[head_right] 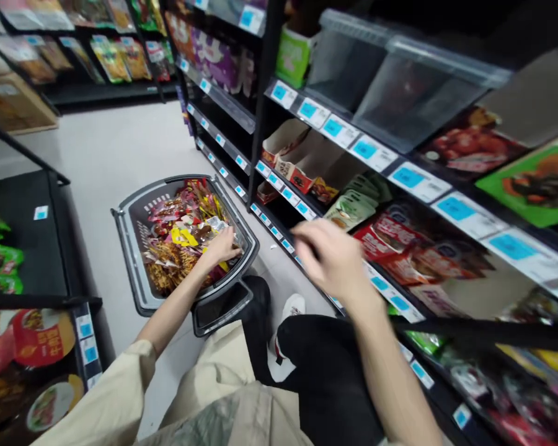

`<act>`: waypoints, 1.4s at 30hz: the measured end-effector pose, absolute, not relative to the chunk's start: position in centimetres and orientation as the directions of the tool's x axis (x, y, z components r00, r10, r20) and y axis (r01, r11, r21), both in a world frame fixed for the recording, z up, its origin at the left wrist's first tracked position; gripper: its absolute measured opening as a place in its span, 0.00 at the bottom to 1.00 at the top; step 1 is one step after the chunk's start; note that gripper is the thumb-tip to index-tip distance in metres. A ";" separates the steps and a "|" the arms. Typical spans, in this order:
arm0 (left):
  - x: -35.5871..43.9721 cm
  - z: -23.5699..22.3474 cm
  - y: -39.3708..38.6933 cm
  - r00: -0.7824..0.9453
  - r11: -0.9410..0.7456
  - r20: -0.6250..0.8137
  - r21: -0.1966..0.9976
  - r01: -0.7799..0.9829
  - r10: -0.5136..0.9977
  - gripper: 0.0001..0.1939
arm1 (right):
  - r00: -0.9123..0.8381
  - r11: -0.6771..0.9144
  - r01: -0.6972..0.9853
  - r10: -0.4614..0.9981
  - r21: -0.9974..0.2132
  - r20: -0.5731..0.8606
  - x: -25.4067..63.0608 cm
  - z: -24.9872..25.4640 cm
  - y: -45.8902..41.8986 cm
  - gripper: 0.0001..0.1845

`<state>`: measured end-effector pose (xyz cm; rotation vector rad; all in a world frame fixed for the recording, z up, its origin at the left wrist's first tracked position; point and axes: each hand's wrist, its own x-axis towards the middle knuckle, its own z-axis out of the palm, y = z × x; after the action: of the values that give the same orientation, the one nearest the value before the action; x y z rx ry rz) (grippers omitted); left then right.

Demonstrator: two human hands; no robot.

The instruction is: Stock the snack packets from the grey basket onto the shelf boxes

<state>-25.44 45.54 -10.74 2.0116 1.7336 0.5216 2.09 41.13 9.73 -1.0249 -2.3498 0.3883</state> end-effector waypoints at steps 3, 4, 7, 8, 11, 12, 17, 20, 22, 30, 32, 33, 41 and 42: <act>-25.3 -10.9 45.3 0.167 -0.124 -0.080 0.389 0.913 0.983 0.42 | -0.741 0.725 0.655 0.671 -0.212 0.008 -0.3 6.7 40.5 0.12; -25.1 -10.9 45.2 0.176 -0.135 -0.102 0.323 0.937 0.979 0.42 | -0.762 0.746 0.647 0.627 -0.160 -0.160 -1.0 5.4 40.2 0.12; -24.6 -10.6 44.9 0.204 -0.172 -0.140 0.209 0.963 0.969 0.36 | -0.693 0.723 0.672 0.540 -0.158 -0.478 -2.2 2.8 38.6 0.15; -24.4 -10.5 44.8 0.210 -0.177 -0.153 0.205 0.963 0.966 0.33 | -0.668 0.703 0.692 0.536 -0.165 -0.517 -2.3 2.4 38.0 0.18; -24.1 -10.3 44.5 0.213 -0.162 -0.182 0.262 0.951 0.960 0.29 | -0.650 0.681 0.717 0.577 -0.147 -0.494 -2.2 2.9 36.9 0.22; -24.1 -10.3 44.5 0.212 -0.154 -0.177 0.293 0.944 0.961 0.29 | -0.654 0.681 0.719 0.594 -0.140 -0.469 -2.2 3.3 36.9 0.21; -24.7 -9.9 44.6 0.151 -0.099 -0.083 0.441 0.892 0.985 0.34 | -0.630 0.651 0.748 0.637 -0.126 -0.444 -2.0 4.3 37.6 0.20; -25.8 -9.1 45.1 0.109 -0.068 -0.039 0.562 0.824 0.993 0.38 | -0.585 0.620 0.779 0.666 -0.093 -0.462 -1.6 4.1 38.0 0.21; -26.4 -8.4 45.7 0.031 -0.023 0.001 0.689 0.725 1.000 0.40 | -0.569 0.606 0.791 0.676 -0.086 -0.469 -1.4 3.9 38.1 0.21; -23.0 -7.5 45.1 -0.036 -0.051 0.041 0.929 -0.366 0.999 0.53 | -0.532 0.529 0.846 0.827 -0.068 -0.184 -1.8 3.2 38.8 0.36; -21.6 -7.8 44.3 0.124 0.057 0.005 0.868 -0.493 0.992 0.56 | -0.514 0.507 0.857 0.853 -0.094 -0.094 -1.9 3.0 39.0 0.39; -21.0 -8.0 43.9 0.182 0.091 0.006 0.848 -0.521 0.983 0.57 | -0.516 0.506 0.855 0.853 -0.114 -0.078 -1.9 2.9 39.1 0.38; -19.3 -10.4 43.5 0.136 0.149 -0.088 0.822 -0.550 0.987 0.47 | -0.553 0.547 0.831 0.833 -0.102 -0.033 -1.8 2.8 39.5 0.23; -19.4 -10.4 43.5 0.149 0.176 -0.110 0.812 -0.557 0.983 0.42 | -0.543 0.540 0.837 0.839 -0.090 -0.017 -2.0 2.9 39.5 0.21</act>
<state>-19.41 43.51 -10.35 0.7072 0.7527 1.2499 -1.96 39.47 2.87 -1.4871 -2.7321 0.1350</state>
